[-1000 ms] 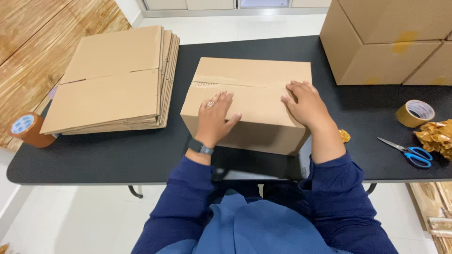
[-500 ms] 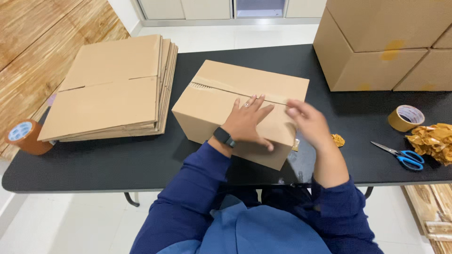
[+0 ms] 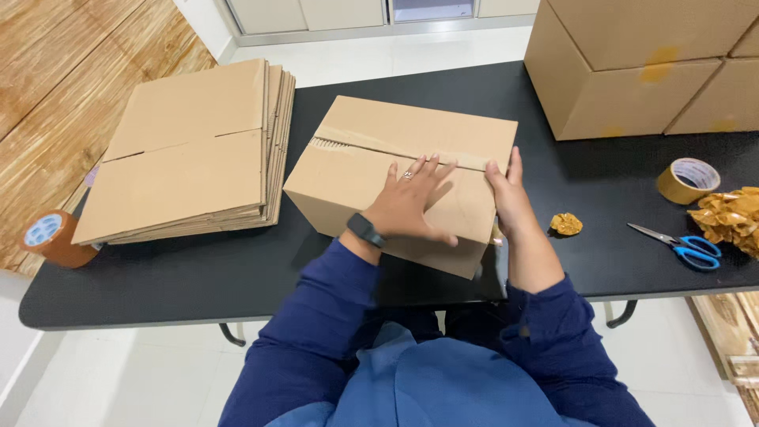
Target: The person opens taped cardboard boxes by peeling off the adhesive tape by hand, then unfolds the boxes and stacks the flattened cardboard onto a pile.
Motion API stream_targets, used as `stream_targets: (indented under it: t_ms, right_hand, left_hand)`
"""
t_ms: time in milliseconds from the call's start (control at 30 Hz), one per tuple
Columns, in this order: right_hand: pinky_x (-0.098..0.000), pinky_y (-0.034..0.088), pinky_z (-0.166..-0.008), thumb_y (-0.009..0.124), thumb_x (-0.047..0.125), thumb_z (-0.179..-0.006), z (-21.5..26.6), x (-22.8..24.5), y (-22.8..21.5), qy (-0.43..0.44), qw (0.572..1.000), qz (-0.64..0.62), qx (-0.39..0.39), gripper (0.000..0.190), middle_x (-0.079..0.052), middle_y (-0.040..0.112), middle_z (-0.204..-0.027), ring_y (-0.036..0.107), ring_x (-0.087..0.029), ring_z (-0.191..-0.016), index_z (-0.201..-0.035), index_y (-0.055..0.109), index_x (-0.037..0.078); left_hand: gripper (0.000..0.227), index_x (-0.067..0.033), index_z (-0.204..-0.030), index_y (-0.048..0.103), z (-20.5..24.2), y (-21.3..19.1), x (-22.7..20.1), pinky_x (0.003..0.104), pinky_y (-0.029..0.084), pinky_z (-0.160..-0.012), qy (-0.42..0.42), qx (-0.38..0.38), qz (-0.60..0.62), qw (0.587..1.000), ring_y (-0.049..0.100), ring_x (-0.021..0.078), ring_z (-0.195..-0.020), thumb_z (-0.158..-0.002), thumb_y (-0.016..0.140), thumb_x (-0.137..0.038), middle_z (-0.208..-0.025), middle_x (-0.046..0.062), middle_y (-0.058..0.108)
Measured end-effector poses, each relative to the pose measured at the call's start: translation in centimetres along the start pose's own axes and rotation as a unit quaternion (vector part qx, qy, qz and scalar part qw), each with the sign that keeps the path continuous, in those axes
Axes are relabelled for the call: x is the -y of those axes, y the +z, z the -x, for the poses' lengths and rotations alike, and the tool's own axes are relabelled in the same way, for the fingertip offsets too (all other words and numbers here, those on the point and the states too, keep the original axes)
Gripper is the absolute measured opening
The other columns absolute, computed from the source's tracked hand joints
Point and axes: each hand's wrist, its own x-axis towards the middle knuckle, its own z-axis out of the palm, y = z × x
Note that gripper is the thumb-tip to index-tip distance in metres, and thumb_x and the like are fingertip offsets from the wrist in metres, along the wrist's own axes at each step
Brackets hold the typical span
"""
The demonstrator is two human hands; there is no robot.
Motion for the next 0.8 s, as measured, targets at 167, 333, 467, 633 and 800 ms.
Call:
stream_targets:
  t_ms: [167,333,467,633,800]
  right_hand:
    - [-0.0478,0.054,-0.063,0.05,0.029,-0.094,-4.6,-5.4,-2.2,0.002,1.0,0.021,0.006,0.07,-0.024,0.024,-0.139,0.049,-0.043,-0.106,-0.144,0.003,0.016]
    - [-0.0448,0.054,-0.066,0.05,0.022,-0.091,-2.2,-3.3,-0.7,-0.008,1.0,0.009,0.013,0.068,-0.024,0.028,-0.136,0.05,-0.041,-0.105,-0.144,0.008,0.014]
    - [-0.0439,0.05,-0.076,0.053,0.02,-0.089,-3.4,-4.4,-1.2,-0.025,1.0,0.007,0.015,0.067,-0.024,0.025,-0.141,0.045,-0.041,-0.114,-0.144,0.015,0.014]
    - [-0.0515,0.029,-0.1,0.053,0.013,-0.087,-0.8,0.7,-0.9,-0.097,0.993,0.06,0.022,0.065,-0.027,0.019,-0.143,0.024,-0.045,-0.128,-0.143,0.02,0.013]
    - [-0.0458,0.023,-0.106,0.045,-0.01,-0.086,-0.4,3.2,-3.1,-0.255,0.961,0.075,0.075,0.07,-0.019,0.023,-0.145,0.023,-0.032,-0.132,-0.144,0.016,0.015]
  left_hand:
    - [0.101,-0.0063,-0.14,0.014,1.9,-4.2,6.0,0.061,0.031,-0.098,-0.11,-0.159,0.175,0.965,0.031,0.0476,-0.124,-0.069,0.065,-0.059,-0.14,0.028,0.019]
    - [0.115,-0.0036,-0.139,0.021,4.2,-3.3,17.1,0.047,0.029,-0.102,-0.44,-0.121,0.207,0.865,0.036,0.0324,-0.126,-0.063,0.046,-0.086,-0.137,0.02,0.036]
    - [0.077,-0.0123,-0.128,0.049,4.0,-1.9,18.9,0.044,0.036,-0.1,-0.396,-0.104,0.264,0.873,0.043,0.032,-0.121,-0.076,0.042,-0.069,-0.128,0.015,0.048]
    - [0.062,-0.0299,-0.119,0.055,3.6,1.3,20.7,0.037,0.042,-0.093,-0.419,-0.183,0.207,0.865,0.052,0.0223,-0.112,-0.073,0.049,-0.071,-0.115,0.002,0.058]
    - [0.049,-0.0225,-0.114,0.053,5.8,1.9,13.4,0.038,0.047,-0.085,-0.351,-0.398,0.351,0.771,0.058,0.0308,-0.102,-0.071,0.067,-0.041,-0.102,0.015,0.061]
